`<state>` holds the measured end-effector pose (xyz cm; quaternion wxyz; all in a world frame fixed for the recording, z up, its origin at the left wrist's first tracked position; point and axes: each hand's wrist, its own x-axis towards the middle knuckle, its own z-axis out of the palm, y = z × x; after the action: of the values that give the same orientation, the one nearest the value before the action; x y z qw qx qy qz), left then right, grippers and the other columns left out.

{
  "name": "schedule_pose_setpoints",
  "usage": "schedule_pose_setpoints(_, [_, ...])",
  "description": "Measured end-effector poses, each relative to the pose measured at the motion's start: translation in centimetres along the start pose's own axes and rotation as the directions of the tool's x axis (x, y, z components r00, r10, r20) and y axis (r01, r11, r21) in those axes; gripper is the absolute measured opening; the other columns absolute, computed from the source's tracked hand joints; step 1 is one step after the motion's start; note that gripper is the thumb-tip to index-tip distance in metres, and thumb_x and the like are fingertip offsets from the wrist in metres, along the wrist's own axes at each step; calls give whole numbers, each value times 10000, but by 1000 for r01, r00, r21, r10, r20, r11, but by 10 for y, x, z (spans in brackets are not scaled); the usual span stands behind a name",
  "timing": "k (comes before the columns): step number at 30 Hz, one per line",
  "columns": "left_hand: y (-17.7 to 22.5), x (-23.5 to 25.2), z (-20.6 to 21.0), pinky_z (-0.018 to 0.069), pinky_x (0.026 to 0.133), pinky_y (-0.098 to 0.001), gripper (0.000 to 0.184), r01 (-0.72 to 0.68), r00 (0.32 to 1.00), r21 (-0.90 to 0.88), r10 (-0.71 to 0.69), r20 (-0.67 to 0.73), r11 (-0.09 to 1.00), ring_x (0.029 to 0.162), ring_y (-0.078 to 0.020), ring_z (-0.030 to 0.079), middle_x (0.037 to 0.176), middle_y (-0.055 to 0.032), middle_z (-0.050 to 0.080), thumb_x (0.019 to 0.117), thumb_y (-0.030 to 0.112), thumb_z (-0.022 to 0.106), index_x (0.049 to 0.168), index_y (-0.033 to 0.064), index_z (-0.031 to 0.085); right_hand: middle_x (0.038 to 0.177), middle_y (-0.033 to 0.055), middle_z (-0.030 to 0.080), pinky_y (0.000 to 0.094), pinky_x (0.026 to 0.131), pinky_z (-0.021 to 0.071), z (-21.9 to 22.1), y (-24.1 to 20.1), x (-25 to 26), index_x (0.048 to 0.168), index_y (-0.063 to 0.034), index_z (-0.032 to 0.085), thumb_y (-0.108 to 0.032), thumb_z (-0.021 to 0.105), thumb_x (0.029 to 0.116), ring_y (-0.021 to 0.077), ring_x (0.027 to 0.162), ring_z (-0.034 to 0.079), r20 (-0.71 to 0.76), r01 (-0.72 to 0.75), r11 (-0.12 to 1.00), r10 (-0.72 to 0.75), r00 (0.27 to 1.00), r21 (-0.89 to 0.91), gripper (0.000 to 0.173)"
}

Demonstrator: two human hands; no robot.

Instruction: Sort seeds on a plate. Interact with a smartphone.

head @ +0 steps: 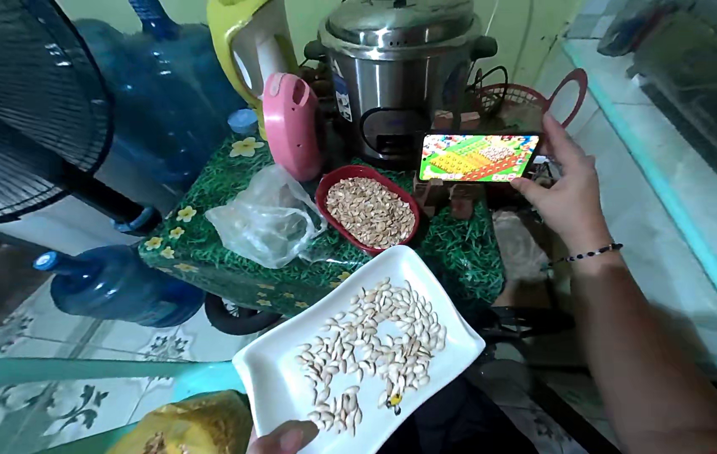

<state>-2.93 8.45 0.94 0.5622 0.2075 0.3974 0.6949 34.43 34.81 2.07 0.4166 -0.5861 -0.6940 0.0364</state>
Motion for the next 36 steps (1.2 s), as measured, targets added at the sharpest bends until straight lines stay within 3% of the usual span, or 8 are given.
schedule_pose_setpoints(7, [-2,3,3,625,720,-281,205,-10,1000,9,10,6,1000,782,-68,740,847,-7,769,739,117,740,935,177,745,1411,113,620,744,1176,100,3,-4,2,1559,-178,454,-187,790,871,348,1365,516,-39,12,998,-14,999,-55,766])
schedule_pose_setpoints(10, [-3,3,3,624,731,-284,218,-11,1000,16,11,11,1000,797,-65,740,862,-2,770,745,119,730,953,184,743,1370,134,634,761,1157,126,1,-4,3,1540,-159,475,-181,792,860,362,1340,528,-34,40,998,-42,999,-58,750])
schedule_pose_setpoints(17, [-3,5,5,621,723,-268,207,-17,1000,12,17,5,1000,787,-60,739,848,-5,770,737,114,739,934,178,749,1402,111,622,769,1148,124,-3,-6,6,1553,-180,461,-202,738,877,356,1380,499,-8,75,994,-76,997,-74,731])
schedule_pose_setpoints(25, [-7,9,4,624,724,-279,199,-18,1000,-17,18,13,1000,790,-68,741,856,-13,770,747,130,750,942,172,760,1430,153,590,792,1124,141,-1,-14,10,1542,-170,471,-248,740,877,401,1384,486,-4,108,989,-109,994,-103,721])
schedule_pose_setpoints(36, [-10,11,4,626,725,-293,209,-18,1000,-22,18,-9,1000,795,-80,743,856,-23,769,735,122,737,940,160,738,1487,133,545,829,1119,40,22,-41,15,1518,-214,508,-464,808,810,461,1491,317,-62,39,962,-58,996,-269,808])
